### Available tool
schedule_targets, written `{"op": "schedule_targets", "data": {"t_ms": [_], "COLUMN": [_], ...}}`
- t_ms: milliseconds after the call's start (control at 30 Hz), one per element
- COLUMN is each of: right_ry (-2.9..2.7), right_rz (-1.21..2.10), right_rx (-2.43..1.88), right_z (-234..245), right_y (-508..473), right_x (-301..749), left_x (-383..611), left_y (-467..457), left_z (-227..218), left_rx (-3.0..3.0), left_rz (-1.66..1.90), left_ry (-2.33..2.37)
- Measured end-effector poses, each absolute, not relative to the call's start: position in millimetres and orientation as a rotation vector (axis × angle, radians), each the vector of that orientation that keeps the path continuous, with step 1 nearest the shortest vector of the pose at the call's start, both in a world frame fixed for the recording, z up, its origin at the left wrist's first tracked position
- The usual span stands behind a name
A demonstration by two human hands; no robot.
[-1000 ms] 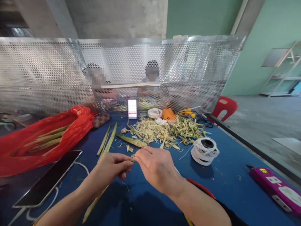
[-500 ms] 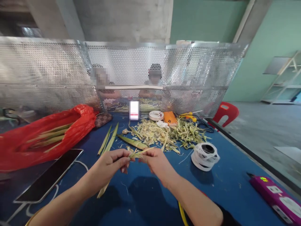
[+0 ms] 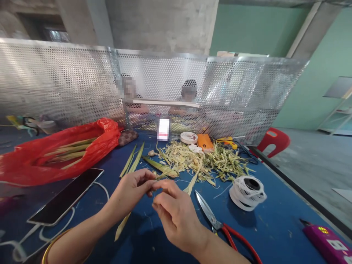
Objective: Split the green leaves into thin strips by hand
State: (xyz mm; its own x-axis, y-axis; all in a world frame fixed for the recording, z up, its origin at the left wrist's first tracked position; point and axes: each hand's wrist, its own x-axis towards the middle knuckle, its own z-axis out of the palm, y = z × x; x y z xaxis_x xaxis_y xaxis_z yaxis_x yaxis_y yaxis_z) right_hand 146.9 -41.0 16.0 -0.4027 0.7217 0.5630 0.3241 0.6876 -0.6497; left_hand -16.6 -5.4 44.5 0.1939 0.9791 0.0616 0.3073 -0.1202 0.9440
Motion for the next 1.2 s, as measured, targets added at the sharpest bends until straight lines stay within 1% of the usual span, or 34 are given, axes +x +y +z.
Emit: {"op": "schedule_targets", "data": {"t_ms": [100, 267, 367, 433, 500, 567, 633, 700, 800, 900, 1000, 1133, 1200], "right_ry": [-2.076, -2.247, -2.203, -2.082, -1.897, -1.680, -1.435, -1.165, -0.876, -0.829, -1.113, -1.778, -1.886], "right_rz": [0.625, 0.418, 0.455, 0.630, 0.905, 1.216, 1.485, 1.678, 1.796, 1.756, 1.499, 0.866, 0.750], "right_rx": [-0.709, -0.681, -0.662, -0.732, -0.832, -0.869, -0.806, -0.731, -0.675, -0.663, -0.733, -0.860, -0.896], "right_z": [19, 21, 26, 31, 37, 40, 39, 33, 20, 10, 11, 22, 27], "right_y": [-42, -46, -49, -48, -43, -35, -26, -17, -10, -14, -29, -47, -47], "right_x": [147, 144, 144, 146, 152, 159, 166, 170, 165, 151, 140, 140, 144], "left_x": [-16, -16, -17, -18, -20, -21, -23, -24, -24, -22, -20, -18, -19], "left_y": [-7, -8, -9, -9, -9, -9, -10, -10, -9, -7, -6, -8, -7], "left_z": [41, 42, 42, 41, 40, 41, 45, 49, 53, 52, 47, 36, 31], "left_rx": [1.679, 1.796, 1.949, 2.127, 2.327, 2.473, 2.479, 2.328, 2.022, 1.883, 1.916, 2.263, 2.475], "left_rz": [0.955, 0.948, 0.890, 0.821, 0.670, 0.498, 0.414, 0.451, 0.667, 0.919, 1.010, 0.915, 0.766], "left_ry": [1.252, 1.340, 1.400, 1.416, 1.323, 1.087, 0.858, 0.801, 0.943, 1.122, 1.303, 1.394, 1.359]}}
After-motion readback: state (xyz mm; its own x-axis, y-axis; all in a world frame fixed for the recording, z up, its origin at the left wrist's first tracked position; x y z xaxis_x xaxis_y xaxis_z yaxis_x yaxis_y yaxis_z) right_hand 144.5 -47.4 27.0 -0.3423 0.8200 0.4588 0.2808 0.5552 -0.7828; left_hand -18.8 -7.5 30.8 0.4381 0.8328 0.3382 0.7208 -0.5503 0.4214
